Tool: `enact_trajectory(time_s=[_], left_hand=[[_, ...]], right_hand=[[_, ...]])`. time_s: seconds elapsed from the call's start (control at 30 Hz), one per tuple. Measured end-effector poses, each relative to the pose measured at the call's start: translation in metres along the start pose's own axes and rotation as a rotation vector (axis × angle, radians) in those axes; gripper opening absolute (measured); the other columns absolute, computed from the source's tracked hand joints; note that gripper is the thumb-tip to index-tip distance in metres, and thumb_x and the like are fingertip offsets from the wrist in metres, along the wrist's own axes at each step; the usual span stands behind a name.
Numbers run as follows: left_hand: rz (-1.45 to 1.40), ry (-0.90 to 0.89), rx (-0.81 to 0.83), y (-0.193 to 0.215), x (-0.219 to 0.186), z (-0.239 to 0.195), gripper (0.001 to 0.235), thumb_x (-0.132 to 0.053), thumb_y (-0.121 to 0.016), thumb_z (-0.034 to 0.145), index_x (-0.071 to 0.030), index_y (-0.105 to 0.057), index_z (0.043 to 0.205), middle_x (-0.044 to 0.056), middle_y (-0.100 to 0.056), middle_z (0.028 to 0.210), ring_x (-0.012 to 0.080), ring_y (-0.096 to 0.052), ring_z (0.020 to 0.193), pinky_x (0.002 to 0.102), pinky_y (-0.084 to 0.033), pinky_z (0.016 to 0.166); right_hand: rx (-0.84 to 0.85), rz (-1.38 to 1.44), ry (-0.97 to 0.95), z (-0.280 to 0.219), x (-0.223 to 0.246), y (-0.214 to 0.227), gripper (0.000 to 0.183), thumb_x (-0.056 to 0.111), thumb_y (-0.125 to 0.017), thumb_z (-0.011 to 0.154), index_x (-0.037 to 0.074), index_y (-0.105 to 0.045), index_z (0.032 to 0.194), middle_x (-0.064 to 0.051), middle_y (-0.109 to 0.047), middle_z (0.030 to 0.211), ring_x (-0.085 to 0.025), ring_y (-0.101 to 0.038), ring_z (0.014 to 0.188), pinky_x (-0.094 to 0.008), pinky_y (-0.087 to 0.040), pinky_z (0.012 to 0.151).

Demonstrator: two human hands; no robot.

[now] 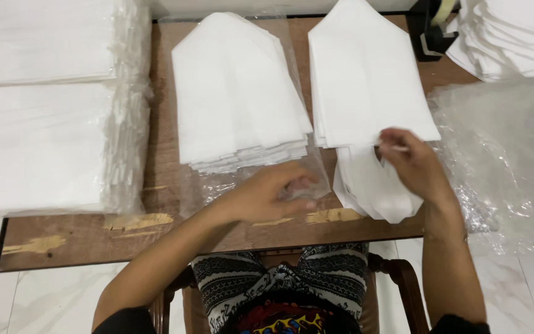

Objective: The person sits at a wooden table and repeatedly folds white plastic bags. They pick up a bag from a stack on the right, fold it in half, and place it onto a stack on the left. The person continues this process for the duration of the video.

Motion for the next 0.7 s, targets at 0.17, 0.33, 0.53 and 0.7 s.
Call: enact_trajectory(time_s=[0.17, 0.33, 0.53, 0.7], left_hand=[[-0.350, 0.314, -0.142, -0.022, 0.053, 0.096, 0.053, -0.029, -0.073, 0.085, -0.007, -0.058, 0.130, 0.028, -0.052, 0.132, 0.0512, -0.048, 0.129, 0.051, -0.045, 0.105], [-0.273, 0.479, -0.137, -0.048, 0.110, 0.136, 0.059, -0.038, -0.075, 0.085, -0.008, -0.055, 0.133, 0.025, -0.044, 0.140, 0.0441, -0.041, 0.137, 0.050, -0.040, 0.109], [-0.315, 0.534, -0.219, -0.035, 0.102, 0.127, 0.055, -0.033, -0.074, 0.086, -0.005, -0.056, 0.130, 0.025, -0.042, 0.139, 0.0416, -0.043, 0.136, 0.049, -0.041, 0.109], [-0.364, 0.579, -0.239, -0.029, 0.096, 0.119, 0.061, -0.037, -0.077, 0.085, -0.005, -0.054, 0.132, 0.026, -0.037, 0.142, 0.0406, -0.038, 0.139, 0.049, -0.038, 0.111]], right_hand=[[-0.490, -0.691, -0.226, 0.039, -0.148, 0.095, 0.055, 0.045, -0.069, 0.099, 0.003, -0.061, 0.134, -0.021, -0.055, 0.118, -0.044, -0.060, 0.112, -0.048, -0.053, 0.088], [-0.380, -0.684, -0.436, 0.048, -0.167, 0.090, 0.056, 0.049, -0.062, 0.096, 0.006, -0.059, 0.133, -0.024, -0.059, 0.116, -0.041, -0.062, 0.112, -0.047, -0.053, 0.087], [-0.549, -0.391, -0.340, 0.033, -0.119, 0.088, 0.032, 0.018, -0.072, 0.094, 0.003, -0.058, 0.119, -0.020, -0.054, 0.112, -0.040, -0.059, 0.109, -0.046, -0.052, 0.086], [-0.644, 0.207, -0.203, 0.024, -0.085, 0.093, 0.020, 0.009, -0.069, 0.095, 0.006, -0.057, 0.110, -0.003, -0.045, 0.091, -0.017, -0.061, 0.077, -0.026, -0.058, 0.065]])
Point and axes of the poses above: each hand's wrist, its own z-axis towards the middle knuckle, its own y-axis out of the back of the hand, x = y × z, the point moved 6 cm from there along z, towards the middle knuckle
